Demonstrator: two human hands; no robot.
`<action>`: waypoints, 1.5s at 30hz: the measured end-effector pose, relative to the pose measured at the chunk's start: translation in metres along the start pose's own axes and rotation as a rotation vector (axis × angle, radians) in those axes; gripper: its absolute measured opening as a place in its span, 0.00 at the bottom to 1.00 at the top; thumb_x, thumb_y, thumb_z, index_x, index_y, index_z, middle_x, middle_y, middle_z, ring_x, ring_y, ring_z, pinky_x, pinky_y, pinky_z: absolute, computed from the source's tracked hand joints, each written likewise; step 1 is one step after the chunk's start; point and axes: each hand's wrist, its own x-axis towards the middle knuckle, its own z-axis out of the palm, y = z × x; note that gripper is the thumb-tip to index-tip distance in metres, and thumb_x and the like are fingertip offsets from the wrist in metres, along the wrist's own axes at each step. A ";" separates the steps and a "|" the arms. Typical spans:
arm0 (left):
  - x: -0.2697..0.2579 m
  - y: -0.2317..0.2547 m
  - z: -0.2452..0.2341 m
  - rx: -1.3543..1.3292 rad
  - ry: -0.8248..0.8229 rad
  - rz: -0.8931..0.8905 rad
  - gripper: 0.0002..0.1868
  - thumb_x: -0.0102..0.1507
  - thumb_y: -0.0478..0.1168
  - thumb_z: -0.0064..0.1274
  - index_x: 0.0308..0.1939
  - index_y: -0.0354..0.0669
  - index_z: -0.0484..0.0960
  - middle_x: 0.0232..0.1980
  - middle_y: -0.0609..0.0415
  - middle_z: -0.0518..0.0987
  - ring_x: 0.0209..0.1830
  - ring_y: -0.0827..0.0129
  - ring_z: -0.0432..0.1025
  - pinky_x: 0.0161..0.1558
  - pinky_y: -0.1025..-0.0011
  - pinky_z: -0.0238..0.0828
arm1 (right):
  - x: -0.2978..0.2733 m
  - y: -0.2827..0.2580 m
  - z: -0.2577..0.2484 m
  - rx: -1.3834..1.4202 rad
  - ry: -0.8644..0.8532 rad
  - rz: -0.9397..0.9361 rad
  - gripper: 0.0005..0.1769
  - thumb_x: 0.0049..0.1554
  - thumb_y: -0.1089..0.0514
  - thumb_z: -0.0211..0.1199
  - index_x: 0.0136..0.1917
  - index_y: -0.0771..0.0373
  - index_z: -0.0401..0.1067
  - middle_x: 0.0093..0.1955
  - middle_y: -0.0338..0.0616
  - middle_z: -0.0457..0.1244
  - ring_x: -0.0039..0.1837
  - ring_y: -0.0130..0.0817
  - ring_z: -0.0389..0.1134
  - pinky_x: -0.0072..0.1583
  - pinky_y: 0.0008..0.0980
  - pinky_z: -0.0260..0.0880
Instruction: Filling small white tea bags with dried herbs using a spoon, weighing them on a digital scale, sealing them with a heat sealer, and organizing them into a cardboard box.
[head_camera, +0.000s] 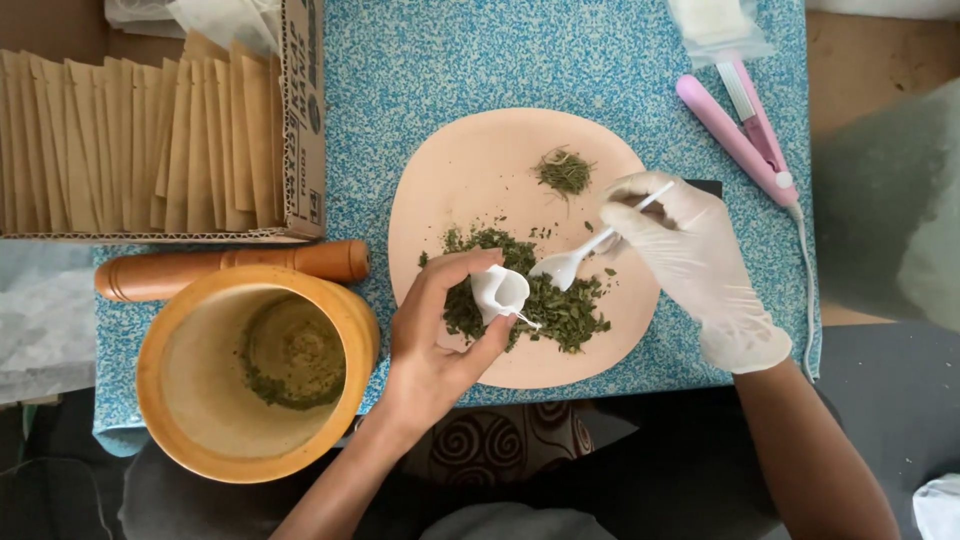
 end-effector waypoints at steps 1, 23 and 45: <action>0.000 0.000 0.000 -0.002 0.003 0.010 0.28 0.61 0.25 0.68 0.64 0.32 0.78 0.60 0.38 0.83 0.67 0.37 0.78 0.68 0.44 0.76 | 0.000 0.000 0.001 0.006 0.016 0.002 0.10 0.64 0.58 0.73 0.57 0.62 0.81 0.51 0.49 0.71 0.54 0.32 0.75 0.56 0.32 0.80; -0.002 -0.005 0.000 0.037 0.029 0.056 0.29 0.61 0.26 0.70 0.65 0.32 0.78 0.60 0.37 0.83 0.65 0.37 0.79 0.66 0.43 0.77 | -0.006 0.004 0.003 0.097 0.109 -0.154 0.07 0.67 0.59 0.68 0.58 0.63 0.79 0.50 0.47 0.70 0.53 0.33 0.74 0.53 0.32 0.83; 0.000 -0.005 0.000 0.058 0.029 0.040 0.30 0.60 0.27 0.70 0.66 0.33 0.77 0.60 0.37 0.82 0.63 0.38 0.80 0.63 0.44 0.78 | -0.003 0.014 0.005 0.038 0.119 -0.241 0.03 0.71 0.61 0.66 0.53 0.61 0.78 0.46 0.45 0.71 0.52 0.31 0.73 0.59 0.35 0.78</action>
